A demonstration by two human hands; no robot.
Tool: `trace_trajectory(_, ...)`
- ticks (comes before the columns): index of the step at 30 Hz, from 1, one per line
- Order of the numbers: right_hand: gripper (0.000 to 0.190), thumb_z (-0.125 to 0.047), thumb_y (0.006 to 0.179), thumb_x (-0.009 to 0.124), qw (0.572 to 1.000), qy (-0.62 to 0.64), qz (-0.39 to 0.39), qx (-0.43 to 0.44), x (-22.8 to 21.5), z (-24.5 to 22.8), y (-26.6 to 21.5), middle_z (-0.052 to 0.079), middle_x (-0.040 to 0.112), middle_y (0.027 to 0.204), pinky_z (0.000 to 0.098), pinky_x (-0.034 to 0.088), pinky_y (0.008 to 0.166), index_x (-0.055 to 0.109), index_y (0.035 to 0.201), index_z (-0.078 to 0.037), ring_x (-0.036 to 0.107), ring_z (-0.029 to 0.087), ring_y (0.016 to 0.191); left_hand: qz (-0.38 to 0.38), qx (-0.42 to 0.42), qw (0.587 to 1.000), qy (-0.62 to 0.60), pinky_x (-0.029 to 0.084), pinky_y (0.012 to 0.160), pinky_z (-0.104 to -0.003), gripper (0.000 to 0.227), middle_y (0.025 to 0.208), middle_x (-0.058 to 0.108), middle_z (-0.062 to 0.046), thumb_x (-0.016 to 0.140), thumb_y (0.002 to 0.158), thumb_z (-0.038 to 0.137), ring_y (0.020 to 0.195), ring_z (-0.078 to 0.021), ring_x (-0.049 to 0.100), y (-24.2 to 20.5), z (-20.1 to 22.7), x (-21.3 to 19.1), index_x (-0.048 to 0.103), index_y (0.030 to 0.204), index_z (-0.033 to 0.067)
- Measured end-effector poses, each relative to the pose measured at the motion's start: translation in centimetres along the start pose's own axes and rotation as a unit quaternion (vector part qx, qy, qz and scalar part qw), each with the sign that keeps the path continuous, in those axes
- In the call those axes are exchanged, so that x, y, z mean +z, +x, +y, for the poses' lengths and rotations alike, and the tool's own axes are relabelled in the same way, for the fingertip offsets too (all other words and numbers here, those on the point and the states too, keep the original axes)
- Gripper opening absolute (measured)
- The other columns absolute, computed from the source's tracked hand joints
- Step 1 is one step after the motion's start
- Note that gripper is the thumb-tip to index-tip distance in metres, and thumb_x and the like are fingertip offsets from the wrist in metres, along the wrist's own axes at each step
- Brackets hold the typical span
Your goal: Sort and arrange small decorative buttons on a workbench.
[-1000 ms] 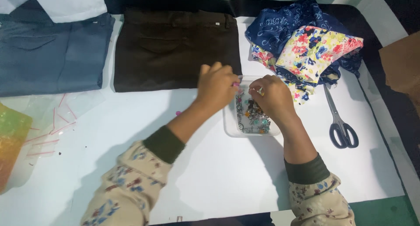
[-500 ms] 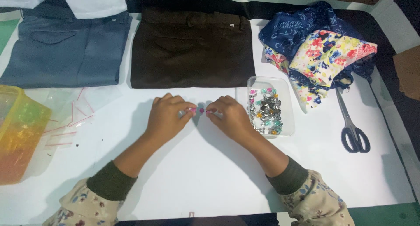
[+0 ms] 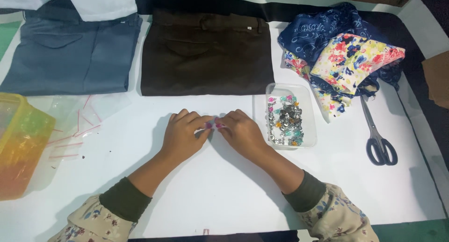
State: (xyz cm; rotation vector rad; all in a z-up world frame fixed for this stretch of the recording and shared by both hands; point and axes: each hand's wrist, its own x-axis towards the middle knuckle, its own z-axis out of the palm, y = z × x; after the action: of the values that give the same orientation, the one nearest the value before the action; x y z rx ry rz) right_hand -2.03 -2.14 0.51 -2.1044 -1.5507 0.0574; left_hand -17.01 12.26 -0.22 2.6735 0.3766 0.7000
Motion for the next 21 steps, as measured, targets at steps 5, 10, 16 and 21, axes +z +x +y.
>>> trace_trajectory(5, 0.018, -0.009, 0.084, 0.078, 0.996, 0.008, 0.094, 0.002, -4.6, 1.7, 0.3, 0.008, 0.072, 0.089, 0.0331, 0.060, 0.074, 0.078, 0.102, -0.011, 0.070, 0.024, 0.084, 0.054, 0.047, 0.997, 0.011, 0.052, 0.077, -0.035, 0.029, 0.080, 0.064, 0.007, 0.079, 0.083, 0.021, 0.080, -0.0151, 0.061, 1.3, 0.7, 1.1, 0.075, 0.112, 0.0241)
trace_trajectory(10, 0.018, -0.015, 0.084, 0.078, 0.989, -0.014, 0.132, 0.059, -8.3, 7.8, 0.7, 0.006, 0.071, 0.087, 0.0404, 0.057, 0.072, 0.079, 0.101, -0.018, 0.070, 0.027, 0.074, 0.116, 0.100, 0.988, -0.030, 0.049, 0.074, -0.038, 0.032, 0.083, 0.064, 0.005, 0.079, 0.078, 0.021, 0.081, -0.0204, 0.060, 4.6, 3.1, 3.1, 0.074, 0.109, 0.0261)
trace_trajectory(16, 0.018, -0.018, 0.084, 0.074, 0.975, -0.028, -0.013, 0.219, -7.3, 12.2, -0.6, 0.006, 0.077, 0.085, 0.0403, 0.057, 0.078, 0.080, 0.101, -0.018, 0.075, 0.029, 0.087, 0.108, 0.100, 0.985, -0.085, 0.046, 0.081, -0.043, 0.017, 0.095, 0.071, 0.003, 0.076, 0.081, 0.022, 0.097, -0.0235, 0.060, 10.2, 7.4, 7.1, 0.075, 0.098, 0.0223)
trace_trajectory(21, 0.018, -0.017, 0.086, 0.071, 0.967, -0.077, -0.024, 0.243, -8.0, 10.8, -0.7, 0.014, 0.077, 0.088, 0.0463, 0.059, 0.078, 0.080, 0.101, -0.012, 0.074, 0.039, 0.088, -0.014, 0.099, 0.994, -0.033, 0.038, 0.092, -0.038, 0.011, 0.087, 0.067, 0.007, 0.076, 0.081, 0.021, 0.101, -0.0188, 0.051, 15.4, 9.3, 10.1, 0.079, 0.091, 0.0245)
